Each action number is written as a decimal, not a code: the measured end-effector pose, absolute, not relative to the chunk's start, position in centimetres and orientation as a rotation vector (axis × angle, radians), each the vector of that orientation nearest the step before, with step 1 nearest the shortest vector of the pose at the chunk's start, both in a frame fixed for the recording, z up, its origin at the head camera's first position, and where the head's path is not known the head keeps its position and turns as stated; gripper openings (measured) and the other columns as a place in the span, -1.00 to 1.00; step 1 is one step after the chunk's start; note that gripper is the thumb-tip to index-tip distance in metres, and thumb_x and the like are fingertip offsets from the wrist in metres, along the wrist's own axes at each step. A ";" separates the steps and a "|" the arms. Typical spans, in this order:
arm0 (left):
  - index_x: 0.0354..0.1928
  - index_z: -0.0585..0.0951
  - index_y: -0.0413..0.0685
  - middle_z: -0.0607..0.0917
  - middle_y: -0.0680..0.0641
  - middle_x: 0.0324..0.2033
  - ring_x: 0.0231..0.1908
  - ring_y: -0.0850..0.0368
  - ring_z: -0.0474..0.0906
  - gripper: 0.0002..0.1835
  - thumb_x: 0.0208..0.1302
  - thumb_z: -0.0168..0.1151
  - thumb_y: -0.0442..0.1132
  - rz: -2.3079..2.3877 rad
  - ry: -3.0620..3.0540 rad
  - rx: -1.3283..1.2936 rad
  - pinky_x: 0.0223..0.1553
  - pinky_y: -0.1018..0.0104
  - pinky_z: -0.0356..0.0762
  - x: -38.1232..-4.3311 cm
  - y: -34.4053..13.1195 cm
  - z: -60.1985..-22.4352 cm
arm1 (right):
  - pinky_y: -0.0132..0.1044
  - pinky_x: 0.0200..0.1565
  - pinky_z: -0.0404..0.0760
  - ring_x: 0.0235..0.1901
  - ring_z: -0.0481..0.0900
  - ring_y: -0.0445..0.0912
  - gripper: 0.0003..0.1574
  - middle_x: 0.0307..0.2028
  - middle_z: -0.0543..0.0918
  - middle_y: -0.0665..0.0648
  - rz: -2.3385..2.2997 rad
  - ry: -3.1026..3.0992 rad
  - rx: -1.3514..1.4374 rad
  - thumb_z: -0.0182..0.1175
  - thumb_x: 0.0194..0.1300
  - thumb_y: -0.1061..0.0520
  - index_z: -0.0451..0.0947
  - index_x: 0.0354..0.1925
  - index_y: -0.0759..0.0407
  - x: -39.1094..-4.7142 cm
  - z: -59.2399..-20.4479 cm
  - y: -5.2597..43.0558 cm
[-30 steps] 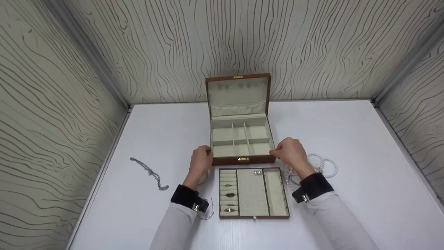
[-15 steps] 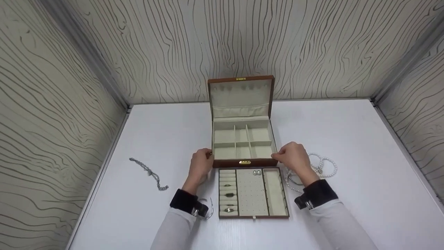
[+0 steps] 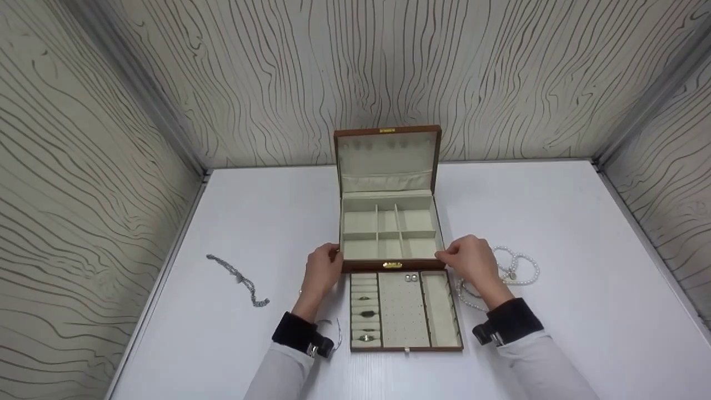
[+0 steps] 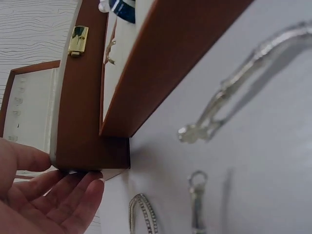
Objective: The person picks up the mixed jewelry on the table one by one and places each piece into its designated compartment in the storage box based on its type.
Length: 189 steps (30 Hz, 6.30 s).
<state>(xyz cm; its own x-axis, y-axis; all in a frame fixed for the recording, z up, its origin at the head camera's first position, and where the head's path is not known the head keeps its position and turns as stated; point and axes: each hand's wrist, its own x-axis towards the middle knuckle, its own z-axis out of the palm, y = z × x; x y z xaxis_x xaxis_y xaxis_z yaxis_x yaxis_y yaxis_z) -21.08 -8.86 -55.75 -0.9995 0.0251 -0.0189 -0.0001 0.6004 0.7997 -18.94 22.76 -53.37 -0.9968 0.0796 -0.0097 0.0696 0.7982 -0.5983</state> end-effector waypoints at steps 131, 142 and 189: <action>0.20 0.53 -0.22 0.65 -0.15 -0.09 -0.24 0.10 0.63 -0.64 0.41 0.15 -0.29 1.637 2.509 -0.093 -0.26 0.29 0.65 -21.6 -9.4 -56.5 | -0.51 -0.38 0.61 -0.45 0.69 -0.16 -0.81 -0.31 0.65 0.27 1.291 -2.636 0.189 0.12 0.35 0.35 0.61 -0.13 0.44 -19.8 -39.5 22.4; 0.18 0.54 -0.24 0.66 -0.17 -0.09 -0.22 0.08 0.63 -0.65 0.40 0.14 -0.32 1.625 2.529 -0.069 -0.26 0.29 0.65 -21.7 -9.5 -56.6 | -0.25 -0.35 0.65 -0.37 0.69 -0.01 -0.80 -0.30 0.69 0.26 1.225 -2.875 0.229 0.12 0.33 0.36 0.61 -0.14 0.46 -21.1 -46.1 20.8; 0.17 0.54 -0.28 0.66 -0.20 -0.10 -0.22 0.05 0.63 -0.65 0.39 0.15 -0.34 1.669 2.532 -0.032 -0.28 0.29 0.66 -21.6 -9.4 -56.6 | -0.05 -0.12 0.64 -0.19 0.65 0.09 -0.57 -0.24 0.72 0.16 0.526 -3.153 0.829 0.13 0.07 0.57 0.74 -0.25 0.20 -21.5 -52.3 20.4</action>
<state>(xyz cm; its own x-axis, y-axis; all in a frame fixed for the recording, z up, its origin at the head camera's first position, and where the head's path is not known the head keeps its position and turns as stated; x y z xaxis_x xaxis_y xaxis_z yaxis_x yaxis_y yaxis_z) -21.57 -9.44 -56.60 -0.9939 0.0421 -0.1021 -0.0773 0.3956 0.9152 -21.54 20.42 -52.34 -0.8618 -0.5019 -0.0734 -0.4508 0.8242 -0.3426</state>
